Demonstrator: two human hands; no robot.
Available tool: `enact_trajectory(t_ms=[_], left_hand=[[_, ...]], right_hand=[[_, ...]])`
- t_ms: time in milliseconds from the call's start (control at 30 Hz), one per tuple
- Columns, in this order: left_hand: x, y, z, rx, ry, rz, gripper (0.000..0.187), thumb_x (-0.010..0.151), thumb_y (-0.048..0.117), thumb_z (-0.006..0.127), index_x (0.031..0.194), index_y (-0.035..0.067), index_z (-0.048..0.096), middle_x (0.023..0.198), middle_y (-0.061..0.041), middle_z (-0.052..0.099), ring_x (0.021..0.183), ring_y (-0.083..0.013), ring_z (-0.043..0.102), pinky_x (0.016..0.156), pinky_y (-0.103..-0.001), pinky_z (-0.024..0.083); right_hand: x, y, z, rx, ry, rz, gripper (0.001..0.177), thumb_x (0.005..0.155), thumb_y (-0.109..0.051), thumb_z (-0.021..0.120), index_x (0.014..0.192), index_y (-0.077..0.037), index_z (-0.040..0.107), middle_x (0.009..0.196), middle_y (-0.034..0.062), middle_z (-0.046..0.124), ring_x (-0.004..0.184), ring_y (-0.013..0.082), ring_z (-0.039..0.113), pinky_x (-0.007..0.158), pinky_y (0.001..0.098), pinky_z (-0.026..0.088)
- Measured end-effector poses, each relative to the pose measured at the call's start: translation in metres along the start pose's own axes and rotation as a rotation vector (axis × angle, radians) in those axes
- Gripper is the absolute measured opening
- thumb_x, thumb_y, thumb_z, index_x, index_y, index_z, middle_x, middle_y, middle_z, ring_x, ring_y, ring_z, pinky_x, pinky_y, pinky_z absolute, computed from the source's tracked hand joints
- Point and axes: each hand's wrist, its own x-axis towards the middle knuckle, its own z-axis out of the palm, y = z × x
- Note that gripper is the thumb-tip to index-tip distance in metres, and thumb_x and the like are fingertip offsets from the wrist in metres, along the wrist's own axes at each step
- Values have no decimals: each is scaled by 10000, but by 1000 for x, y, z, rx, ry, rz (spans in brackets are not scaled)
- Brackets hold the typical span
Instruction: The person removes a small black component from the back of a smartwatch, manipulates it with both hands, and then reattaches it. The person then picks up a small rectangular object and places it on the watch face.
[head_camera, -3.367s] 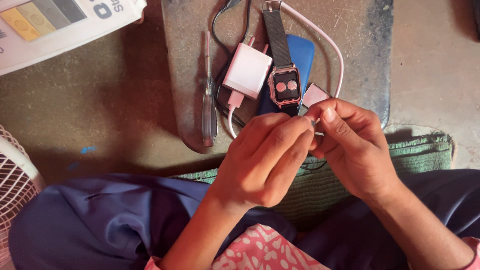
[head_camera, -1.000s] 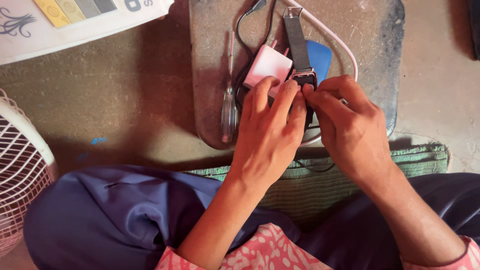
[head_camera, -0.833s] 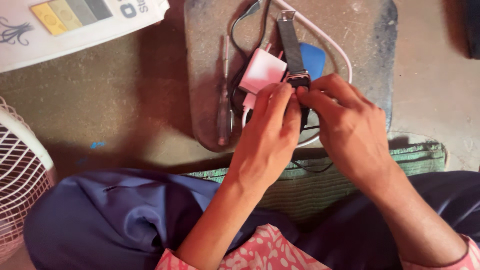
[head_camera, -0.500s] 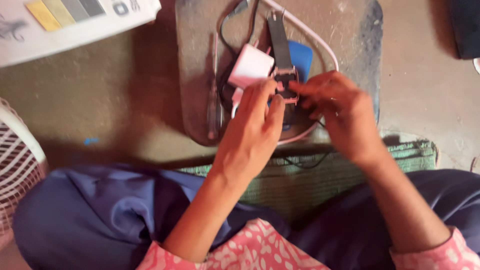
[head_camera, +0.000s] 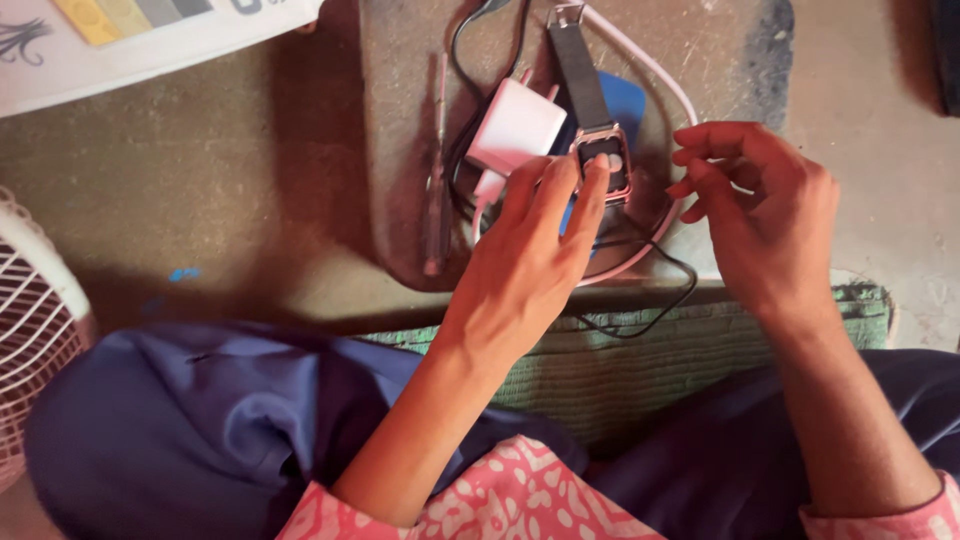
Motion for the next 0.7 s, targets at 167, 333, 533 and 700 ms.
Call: enact_trajectory(t_ms=[167,333,533,700], left_hand=[[1,2,-1,43,-37,-15,545,897,-3,611,1428,-82,516,1373,-212,506,1298,-356,522,1081,-408,528],[2,4,0,47,-56,-20,548,892,-3,608,1424,-93,518,1373,-218,497,1330,-368,502,1067,-388,540],[2,4,0,30,-49,-27,540,894,-1,612,1420,-88,521,1373,-211,494,1331,-367,498,1074,-397,540],[0,2,0,2,-46,-32,542,886,-14,605,1418,-76,526,1378,-211,494,1333,-372,497,1073,-397,540]], right_hand=[[-1,1,0,-306,-56,-138,299,933,-75,828,1208,-33,720,1136,126,738,884,185,747,705,300,599],[-7,-8,7,-460,-72,-103,504,739,-172,918,1157,-24,680,1066,114,724,815,208,716,703,359,553],[-5,-4,7,-422,-77,-43,498,747,-206,915,1148,-19,686,1013,112,711,741,234,683,686,366,550],[-8,4,11,-437,-59,-179,329,872,-159,861,1088,14,684,945,167,711,812,310,704,718,392,554]])
